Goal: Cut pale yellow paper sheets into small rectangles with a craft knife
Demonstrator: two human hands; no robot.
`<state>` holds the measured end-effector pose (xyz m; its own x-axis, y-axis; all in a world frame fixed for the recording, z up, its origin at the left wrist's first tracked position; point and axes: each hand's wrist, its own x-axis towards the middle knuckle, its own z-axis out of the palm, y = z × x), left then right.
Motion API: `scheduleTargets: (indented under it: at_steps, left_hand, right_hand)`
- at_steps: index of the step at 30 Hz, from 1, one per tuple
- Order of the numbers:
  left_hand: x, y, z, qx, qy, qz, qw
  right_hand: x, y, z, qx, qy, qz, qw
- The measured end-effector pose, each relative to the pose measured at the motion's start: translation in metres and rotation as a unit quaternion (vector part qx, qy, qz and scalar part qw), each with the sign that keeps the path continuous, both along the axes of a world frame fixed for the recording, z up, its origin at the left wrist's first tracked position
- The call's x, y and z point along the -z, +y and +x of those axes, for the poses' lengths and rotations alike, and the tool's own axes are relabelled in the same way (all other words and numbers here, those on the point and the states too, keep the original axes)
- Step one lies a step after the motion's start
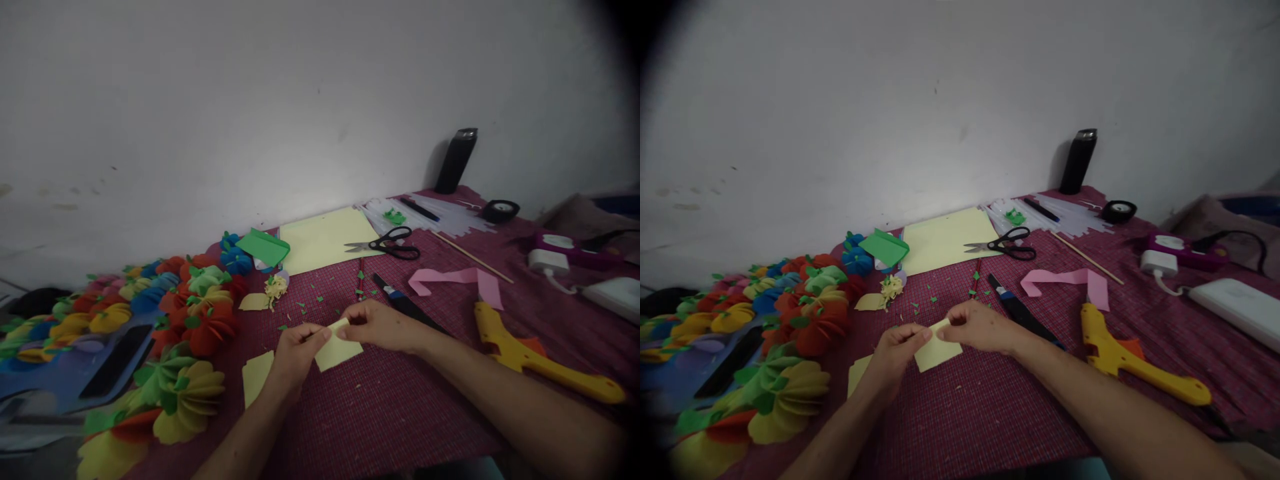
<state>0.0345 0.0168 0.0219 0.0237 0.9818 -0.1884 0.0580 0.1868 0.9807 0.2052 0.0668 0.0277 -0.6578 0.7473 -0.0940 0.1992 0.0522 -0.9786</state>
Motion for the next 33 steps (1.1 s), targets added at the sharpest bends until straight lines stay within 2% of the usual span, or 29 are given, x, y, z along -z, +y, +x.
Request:
scheduleTargets:
  at_steps: [5, 11, 17, 22, 26, 33]
  left_hand:
    - [0.003, -0.001, 0.002, 0.051, 0.053, -0.004, 0.997]
    - [0.000, -0.003, 0.002, 0.097, 0.093, 0.036, 0.990]
    - [-0.006, -0.003, -0.002, 0.073, 0.087, 0.020, 0.993]
    - [-0.007, -0.002, -0.006, 0.060, 0.088, 0.024, 0.994]
    - [-0.005, -0.003, -0.003, 0.077, 0.114, 0.051, 0.989]
    - [0.001, -0.003, 0.001, 0.093, 0.123, 0.043, 0.987]
  right_hand:
    - [0.004, 0.003, -0.002, 0.016, 0.005, 0.015, 1.000]
    - [0.006, 0.000, -0.003, -0.004, -0.010, 0.019, 1.000]
    - [-0.007, 0.013, 0.013, 0.002, 0.003, -0.021, 1.000]
    - [-0.013, 0.021, 0.021, 0.043, -0.002, -0.011, 0.999]
    - [-0.009, 0.008, 0.009, 0.007, -0.012, 0.021, 1.000]
    - [-0.001, 0.001, 0.000, -0.009, -0.033, 0.019, 0.999]
